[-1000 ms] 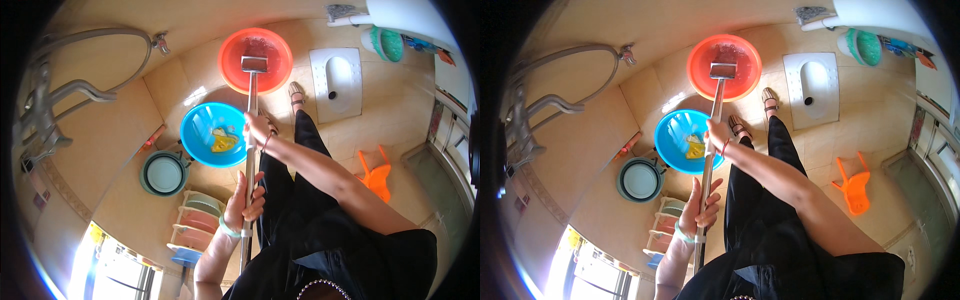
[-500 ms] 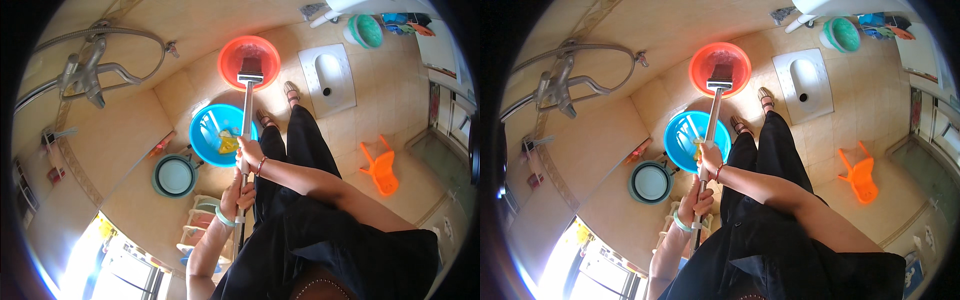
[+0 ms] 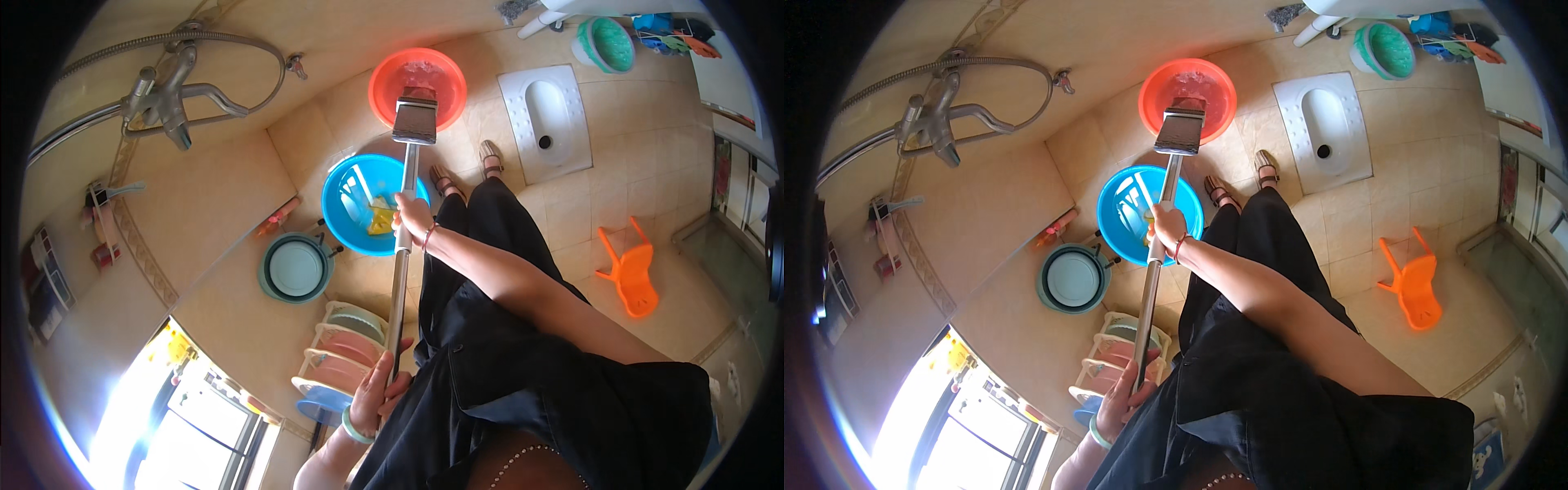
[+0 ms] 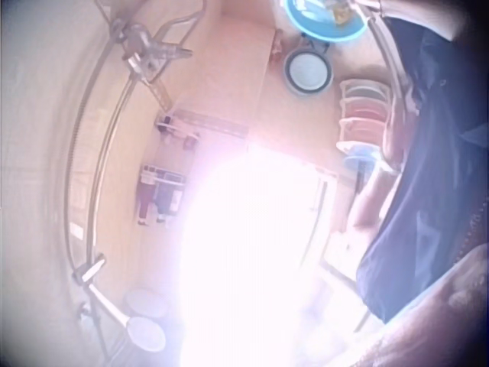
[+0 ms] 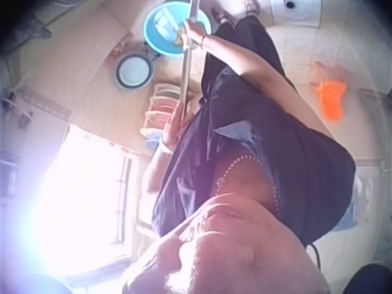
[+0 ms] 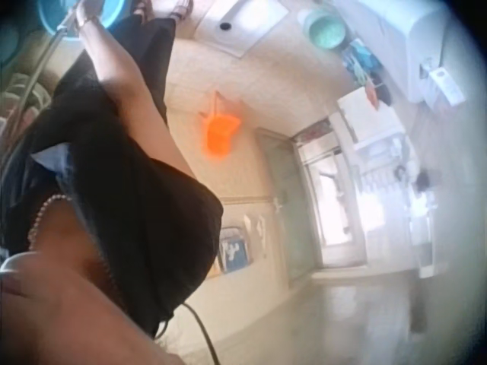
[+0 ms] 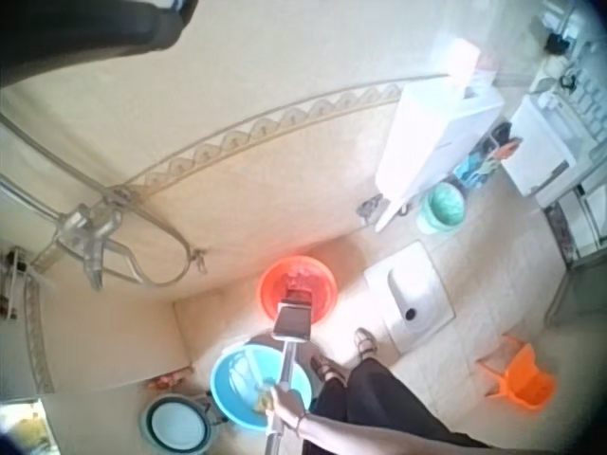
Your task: The person mops the tiled floor of a bathroom using a flat mop and a bucket of water. They then switch to a toilet brush to scrub the inside of a squat toilet, using water from a red basin to rinse the fixture.
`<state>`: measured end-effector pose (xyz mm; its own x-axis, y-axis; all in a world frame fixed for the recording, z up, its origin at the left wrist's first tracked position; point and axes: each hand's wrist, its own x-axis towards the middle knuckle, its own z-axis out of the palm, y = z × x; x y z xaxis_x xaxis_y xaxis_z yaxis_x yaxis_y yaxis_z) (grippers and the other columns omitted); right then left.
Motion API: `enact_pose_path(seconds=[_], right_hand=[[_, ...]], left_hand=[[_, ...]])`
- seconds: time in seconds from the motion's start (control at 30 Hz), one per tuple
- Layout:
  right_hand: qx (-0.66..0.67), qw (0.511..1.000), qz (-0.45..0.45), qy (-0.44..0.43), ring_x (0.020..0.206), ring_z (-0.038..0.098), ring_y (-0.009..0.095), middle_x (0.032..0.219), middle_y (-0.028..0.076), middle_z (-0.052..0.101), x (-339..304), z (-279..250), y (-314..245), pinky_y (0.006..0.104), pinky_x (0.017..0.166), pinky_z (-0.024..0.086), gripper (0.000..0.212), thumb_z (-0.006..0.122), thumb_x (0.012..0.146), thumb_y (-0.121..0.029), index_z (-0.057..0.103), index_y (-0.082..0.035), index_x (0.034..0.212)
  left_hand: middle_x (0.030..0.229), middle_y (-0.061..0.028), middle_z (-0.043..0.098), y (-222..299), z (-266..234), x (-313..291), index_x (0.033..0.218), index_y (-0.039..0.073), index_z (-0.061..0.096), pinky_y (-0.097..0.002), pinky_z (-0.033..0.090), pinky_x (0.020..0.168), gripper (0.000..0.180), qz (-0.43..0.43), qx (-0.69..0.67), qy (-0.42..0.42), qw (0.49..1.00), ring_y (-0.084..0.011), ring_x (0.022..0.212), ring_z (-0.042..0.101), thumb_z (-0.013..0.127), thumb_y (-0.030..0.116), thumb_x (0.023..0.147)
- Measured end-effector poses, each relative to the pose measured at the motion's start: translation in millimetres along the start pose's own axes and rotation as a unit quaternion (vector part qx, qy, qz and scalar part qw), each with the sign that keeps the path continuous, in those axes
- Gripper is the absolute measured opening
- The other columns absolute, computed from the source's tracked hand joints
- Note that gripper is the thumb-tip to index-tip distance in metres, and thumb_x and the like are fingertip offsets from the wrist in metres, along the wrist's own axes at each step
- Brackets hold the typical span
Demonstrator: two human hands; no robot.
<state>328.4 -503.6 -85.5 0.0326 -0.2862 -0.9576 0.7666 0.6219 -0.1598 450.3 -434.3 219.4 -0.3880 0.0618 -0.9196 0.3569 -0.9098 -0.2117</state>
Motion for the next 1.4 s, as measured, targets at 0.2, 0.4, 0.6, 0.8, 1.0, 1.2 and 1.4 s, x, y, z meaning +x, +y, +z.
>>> enact_pose_path(seconds=[0.2,0.4,0.6,0.8,1.0,1.2,1.4], right_hand=[[0.009,1.000,0.011,0.007,0.044,0.048,0.018,0.060,0.008,0.047,11,-2,-8,0.0345,0.039,0.039,0.027,0.055,0.086,-0.027,0.045,-0.003,0.080],[-0.001,1.000,0.005,-0.003,0.044,0.048,0.018,0.060,0.007,0.048,19,-2,-21,0.0334,0.039,0.039,0.027,0.054,0.088,-0.027,0.045,-0.004,0.080],[-0.011,1.000,0.006,-0.001,0.046,0.050,0.017,0.060,0.007,0.048,32,-3,-27,0.0332,0.040,0.040,0.026,0.054,0.088,-0.027,0.045,-0.004,0.080],[-0.013,1.000,0.014,0.015,0.047,0.052,0.018,0.061,0.007,0.049,38,-2,-31,0.0338,0.040,0.041,0.025,0.053,0.089,-0.027,0.047,-0.004,0.082],[-0.025,1.000,-0.001,0.014,0.048,0.052,0.019,0.062,0.008,0.050,59,5,-23,0.0338,0.042,0.042,0.028,0.053,0.090,-0.029,0.046,-0.003,0.084],[-0.060,0.996,-0.041,0.055,0.048,0.053,0.018,0.061,0.008,0.051,71,28,-12,0.0338,0.044,0.045,0.033,0.048,0.095,-0.032,0.047,-0.002,0.083],[-0.011,0.996,-0.069,0.059,0.045,0.048,0.016,0.054,0.005,0.046,100,32,-22,0.0321,0.044,0.044,0.039,0.042,0.097,-0.036,0.044,-0.006,0.072]], left_hand=[[0.058,0.0040,0.033,-10,15,-20,0.140,0.010,0.030,-0.0148,0.025,0.038,0.050,-0.003,0.032,0.028,0.999,-0.0031,0.041,0.029,0.032,0.040,0.100],[0.057,0.0040,0.032,-13,27,-34,0.139,0.009,0.031,-0.0150,0.024,0.038,0.050,-0.004,0.045,0.062,0.997,-0.0032,0.040,0.029,0.032,0.041,0.100],[0.056,0.0039,0.032,-10,38,-41,0.139,0.009,0.032,-0.0153,0.023,0.038,0.050,-0.005,0.082,0.076,0.994,-0.0033,0.039,0.028,0.032,0.040,0.100],[0.056,0.0038,0.032,-6,33,-43,0.139,0.012,0.031,-0.0165,0.023,0.036,0.050,-0.022,0.088,0.078,0.993,-0.0032,0.039,0.027,0.033,0.042,0.099],[0.056,0.0026,0.033,8,13,-33,0.137,0.012,0.033,-0.0199,0.026,0.034,0.050,-0.034,0.132,0.082,0.987,-0.0065,0.038,0.031,0.033,0.043,0.099],[0.115,-0.0154,0.052,56,-1,-27,0.127,0.010,0.045,-0.0419,0.049,0.077,0.046,0.089,0.873,0.360,0.316,-0.0340,0.100,0.056,0.057,0.029,0.087],[0.110,-0.0148,0.061,20,58,20,0.124,0.008,0.051,-0.0353,0.049,0.081,0.039,0.089,0.775,0.211,0.590,-0.0235,0.103,0.059,0.055,0.029,0.092]])
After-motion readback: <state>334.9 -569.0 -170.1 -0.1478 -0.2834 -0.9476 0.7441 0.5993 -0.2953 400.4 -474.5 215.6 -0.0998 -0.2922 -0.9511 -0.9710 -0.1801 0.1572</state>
